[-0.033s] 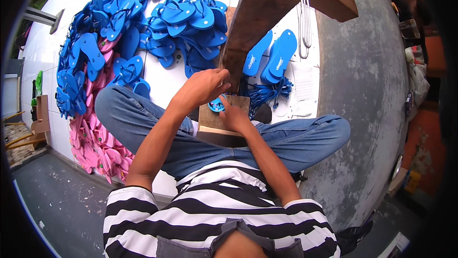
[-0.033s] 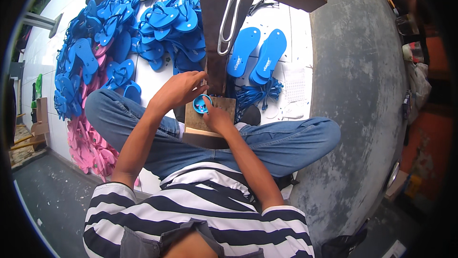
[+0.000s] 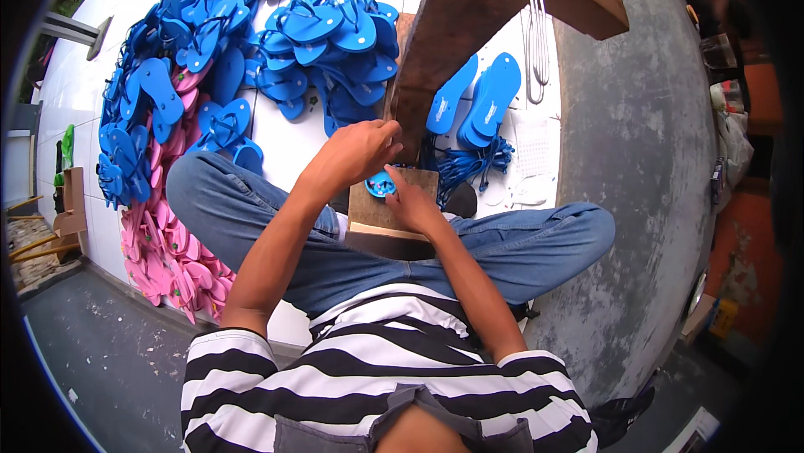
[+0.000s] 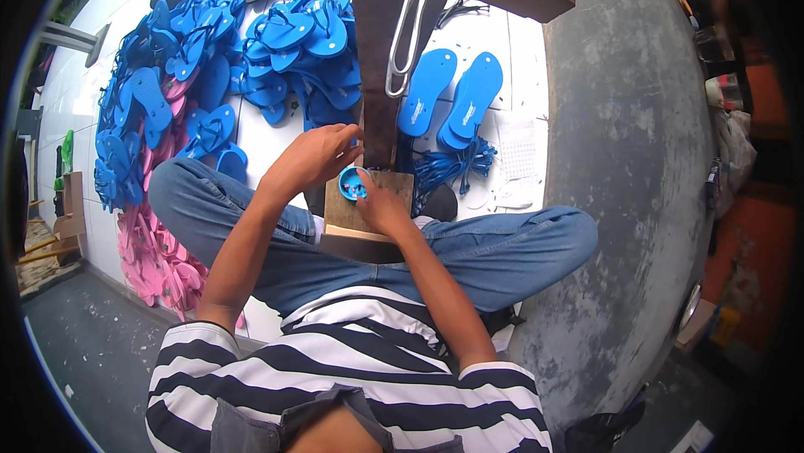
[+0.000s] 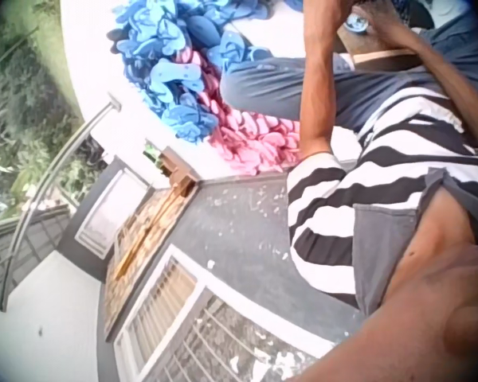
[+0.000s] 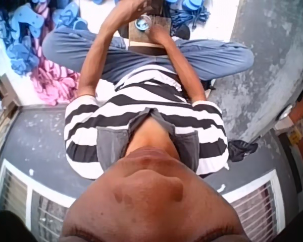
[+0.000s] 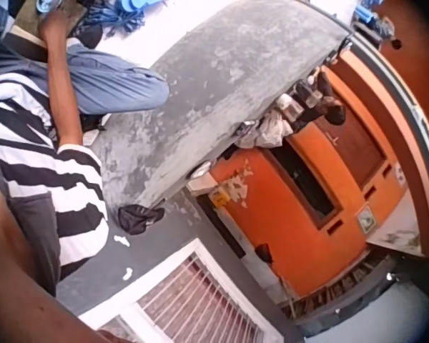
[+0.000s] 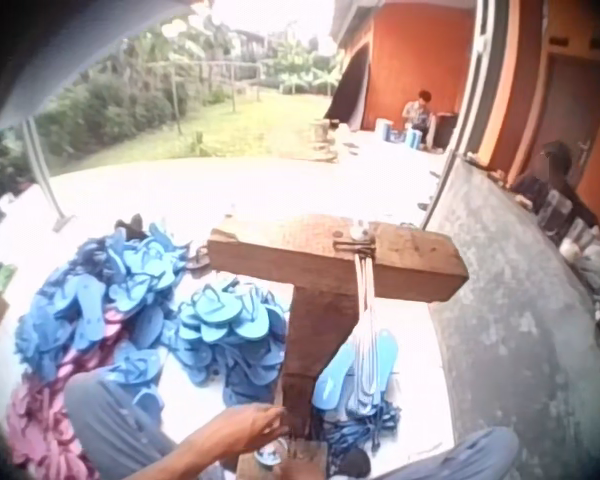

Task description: The person assembles flip-flops by using a vertical metal hook tool to pull straps through the pre-drilled holes in the blue soles, handling one sole and one set of straps at a time.

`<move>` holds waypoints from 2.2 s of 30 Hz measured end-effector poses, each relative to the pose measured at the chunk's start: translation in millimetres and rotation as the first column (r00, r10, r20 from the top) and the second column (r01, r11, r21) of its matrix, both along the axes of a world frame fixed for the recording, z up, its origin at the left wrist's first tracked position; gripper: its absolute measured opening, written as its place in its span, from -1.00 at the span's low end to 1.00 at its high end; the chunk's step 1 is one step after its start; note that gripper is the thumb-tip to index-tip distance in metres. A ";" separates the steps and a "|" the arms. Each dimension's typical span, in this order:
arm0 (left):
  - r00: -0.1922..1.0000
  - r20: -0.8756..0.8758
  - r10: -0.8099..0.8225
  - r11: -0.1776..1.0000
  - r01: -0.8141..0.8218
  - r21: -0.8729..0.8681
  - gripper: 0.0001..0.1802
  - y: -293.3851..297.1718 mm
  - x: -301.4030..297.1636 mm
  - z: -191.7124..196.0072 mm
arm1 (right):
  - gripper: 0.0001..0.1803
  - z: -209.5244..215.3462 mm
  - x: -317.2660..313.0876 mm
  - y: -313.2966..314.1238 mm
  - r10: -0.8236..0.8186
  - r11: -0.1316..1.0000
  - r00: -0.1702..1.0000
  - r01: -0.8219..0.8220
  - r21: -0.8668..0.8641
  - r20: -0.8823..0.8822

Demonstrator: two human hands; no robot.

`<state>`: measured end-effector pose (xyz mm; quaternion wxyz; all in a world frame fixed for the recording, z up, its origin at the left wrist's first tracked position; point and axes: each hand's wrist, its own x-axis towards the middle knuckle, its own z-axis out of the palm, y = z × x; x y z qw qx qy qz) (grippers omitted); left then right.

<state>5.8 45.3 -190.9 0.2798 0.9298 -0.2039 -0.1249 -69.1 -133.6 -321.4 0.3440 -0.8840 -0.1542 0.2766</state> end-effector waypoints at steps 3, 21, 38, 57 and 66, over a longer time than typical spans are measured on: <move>0.991 0.086 0.098 0.995 -0.099 0.006 -0.79 8.5 -0.1 5.6 | -0.37 21.7 8.9 -10.0 -0.151 0.893 0.933 0.271 0.359 -0.328; 0.988 0.146 -0.045 0.994 0.059 -0.093 -0.63 -11.1 -13.6 88.2 | -0.31 302.8 57.0 -78.1 0.025 0.213 0.981 0.182 0.960 -0.191; 0.987 0.078 -0.143 0.986 0.149 -0.076 -0.60 -55.2 19.8 61.6 | -0.54 325.2 99.5 -52.7 -0.200 0.895 0.826 -0.064 0.441 0.527; 0.989 -0.050 -0.140 0.985 0.144 0.094 -0.54 -17.1 18.5 15.5 | -0.42 296.0 105.1 -15.3 -0.468 0.844 0.639 0.117 0.524 0.610; 0.993 -0.020 -0.115 0.991 0.116 0.060 -0.52 -7.2 11.2 23.2 | -0.32 260.4 52.6 -2.6 -0.448 0.173 0.878 0.271 0.947 -0.169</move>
